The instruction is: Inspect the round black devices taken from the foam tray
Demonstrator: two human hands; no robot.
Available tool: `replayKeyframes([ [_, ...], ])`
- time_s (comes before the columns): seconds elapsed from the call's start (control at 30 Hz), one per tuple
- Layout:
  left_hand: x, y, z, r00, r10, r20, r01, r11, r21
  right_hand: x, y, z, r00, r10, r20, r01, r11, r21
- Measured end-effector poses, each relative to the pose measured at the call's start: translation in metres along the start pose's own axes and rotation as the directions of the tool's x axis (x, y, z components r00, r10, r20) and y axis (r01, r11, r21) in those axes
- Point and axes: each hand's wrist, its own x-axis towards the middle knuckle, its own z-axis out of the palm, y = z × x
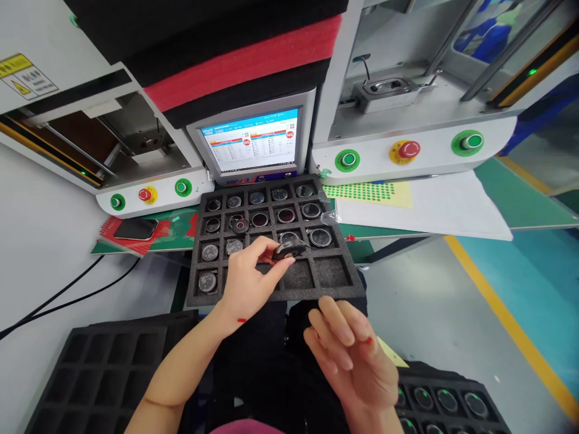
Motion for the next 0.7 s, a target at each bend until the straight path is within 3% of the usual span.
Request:
replayKeyframes([
  [0.2,-0.016,0.007,-0.001,0.999,0.016,-0.042,-0.017,1.000,-0.025,-0.007,0.005,-0.006,0.997,-0.066,-0.043,0.057,0.980,-0.190],
  [0.37,-0.040,0.021,0.011,0.989,0.131,-0.065,-0.127,0.990,0.069,-0.010,0.009,-0.007,0.953,-0.289,-0.087,0.207,0.836,-0.508],
  [0.47,-0.051,0.027,0.016,0.978,0.209,-0.006,-0.207,0.975,0.083,-0.011,0.008,-0.006,0.936,-0.337,-0.105,0.226,0.801,-0.555],
  [0.6,-0.053,0.032,0.011,0.960,0.251,0.127,-0.237,0.965,-0.116,-0.014,-0.001,-0.006,0.930,-0.324,-0.170,0.183,0.814,-0.551],
  [0.7,-0.050,0.033,0.003,0.942,0.229,0.247,-0.131,0.925,-0.356,-0.019,-0.014,-0.008,0.957,-0.247,-0.151,0.120,0.814,-0.568],
])
